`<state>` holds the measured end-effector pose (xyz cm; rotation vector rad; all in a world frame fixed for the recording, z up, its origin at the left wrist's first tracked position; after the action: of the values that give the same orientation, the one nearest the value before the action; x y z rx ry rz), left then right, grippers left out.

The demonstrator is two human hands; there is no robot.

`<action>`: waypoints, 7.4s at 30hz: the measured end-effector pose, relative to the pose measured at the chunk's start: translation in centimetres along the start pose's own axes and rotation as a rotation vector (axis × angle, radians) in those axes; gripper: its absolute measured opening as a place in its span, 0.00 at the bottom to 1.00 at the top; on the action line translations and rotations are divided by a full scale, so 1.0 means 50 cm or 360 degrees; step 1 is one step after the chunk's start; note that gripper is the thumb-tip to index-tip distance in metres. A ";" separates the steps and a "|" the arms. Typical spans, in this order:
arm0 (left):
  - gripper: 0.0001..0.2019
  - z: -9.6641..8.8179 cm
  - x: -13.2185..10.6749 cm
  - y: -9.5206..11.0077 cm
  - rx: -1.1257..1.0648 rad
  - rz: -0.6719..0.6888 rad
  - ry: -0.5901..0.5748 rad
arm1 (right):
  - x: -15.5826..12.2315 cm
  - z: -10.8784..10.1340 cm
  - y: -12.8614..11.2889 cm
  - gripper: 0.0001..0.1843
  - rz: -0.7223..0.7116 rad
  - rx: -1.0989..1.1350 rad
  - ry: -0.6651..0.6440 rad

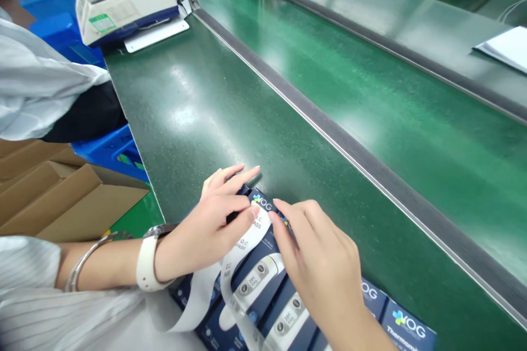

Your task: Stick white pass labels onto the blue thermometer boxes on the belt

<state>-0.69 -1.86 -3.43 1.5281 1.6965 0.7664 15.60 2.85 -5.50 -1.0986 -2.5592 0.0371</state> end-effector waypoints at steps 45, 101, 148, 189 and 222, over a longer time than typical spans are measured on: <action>0.17 -0.011 -0.015 -0.007 0.0163 0.0228 -0.0159 | 0.023 -0.005 0.026 0.22 -0.0585 -0.0245 -0.0446; 0.06 0.011 -0.019 0.022 -0.0676 0.0520 -0.0025 | -0.060 -0.054 -0.046 0.05 0.0645 0.0827 -0.0219; 0.03 0.026 0.199 0.029 -0.0863 -0.0570 -0.1277 | -0.111 -0.045 -0.040 0.02 0.0094 0.0128 -0.0056; 0.14 -0.017 0.110 0.070 0.0093 0.1115 -0.0533 | -0.100 -0.065 -0.027 0.14 0.0898 0.0617 0.0051; 0.05 0.009 0.087 0.079 -0.0418 0.0777 -0.0841 | -0.115 -0.042 -0.028 0.15 0.1074 0.0696 0.0076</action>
<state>1.73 2.93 -1.00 1.7762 0.8162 0.7049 18.97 -2.44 -5.09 -1.6683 -1.8873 0.6863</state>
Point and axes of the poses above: each hand's wrist, its own x-axis towards the middle knuckle, its own z-axis out of the palm, y = z × x, the point moved 1 cm from there along x, towards the middle knuckle, and after that the axes turned 15 degrees about -x, right-handed, at the moved point
